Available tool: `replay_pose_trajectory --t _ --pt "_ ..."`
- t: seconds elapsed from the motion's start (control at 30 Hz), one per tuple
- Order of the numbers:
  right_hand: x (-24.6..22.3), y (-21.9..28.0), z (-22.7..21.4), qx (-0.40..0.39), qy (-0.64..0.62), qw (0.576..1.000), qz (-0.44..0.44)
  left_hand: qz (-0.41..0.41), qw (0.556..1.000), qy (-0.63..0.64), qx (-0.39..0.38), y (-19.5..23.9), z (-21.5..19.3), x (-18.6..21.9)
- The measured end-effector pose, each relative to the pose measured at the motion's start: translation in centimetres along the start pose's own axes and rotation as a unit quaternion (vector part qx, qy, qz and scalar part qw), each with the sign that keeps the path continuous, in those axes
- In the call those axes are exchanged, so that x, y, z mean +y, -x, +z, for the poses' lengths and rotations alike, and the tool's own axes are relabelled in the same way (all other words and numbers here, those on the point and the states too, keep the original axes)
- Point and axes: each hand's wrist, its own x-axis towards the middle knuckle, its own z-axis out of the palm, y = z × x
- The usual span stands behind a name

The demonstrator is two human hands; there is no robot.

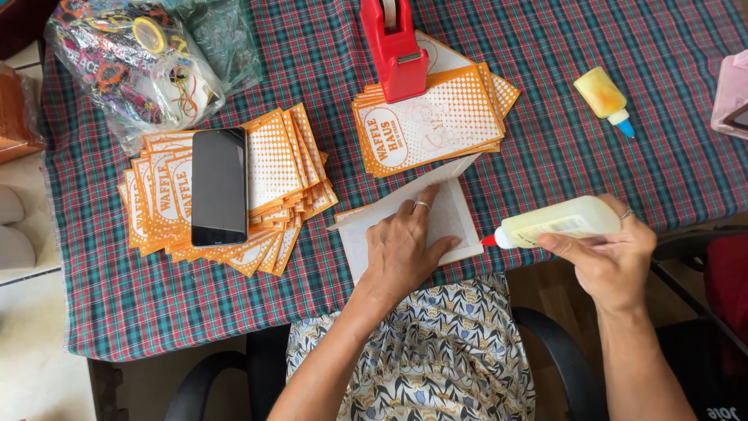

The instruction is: Applying glue to paper sleeves and folding them to prepare packaging for liquid tubes.

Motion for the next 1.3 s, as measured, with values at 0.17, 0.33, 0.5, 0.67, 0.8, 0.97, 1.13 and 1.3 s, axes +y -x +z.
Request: replay_pose_trajectory --t 0.17,0.33,0.5,0.67,0.8,0.97,1.13,1.3 --pt "0.6 0.9 0.5 -0.033 0.041 0.999 0.005 0.014 0.997 0.056 -0.046 -0.1 -0.4 -0.8" --pt "1.1 2.2 2.2 -0.033 0.015 0.999 -0.016 0.030 0.978 0.124 -0.164 -0.9 -1.9 -2.3" --pt "2.2 3.0 5.7 -0.056 -0.055 0.995 -0.065 0.022 0.952 0.203 -0.229 -1.8 -5.2 -2.5" --pt "-0.7 3.7 10.8 -0.120 -0.127 0.981 -0.082 0.047 0.913 0.360 -0.185 -1.8 -5.0 -3.3" --pt "-0.4 4.4 13.2 -0.152 -0.177 0.969 -0.085 0.046 0.902 0.358 -0.239 -2.6 -7.7 -2.9" --pt "-0.2 4.4 14.4 -0.178 -0.211 0.956 -0.098 0.071 0.893 0.363 -0.258 -2.9 -7.5 -4.2" --pt "1.8 2.4 8.0 -0.064 -0.278 0.957 0.049 0.095 0.894 0.414 -0.145 1.8 -6.7 -2.8" --pt "-1.3 -2.8 2.8 -0.004 -0.155 0.975 0.158 0.108 0.906 0.393 -0.116 8.1 -7.0 0.3"
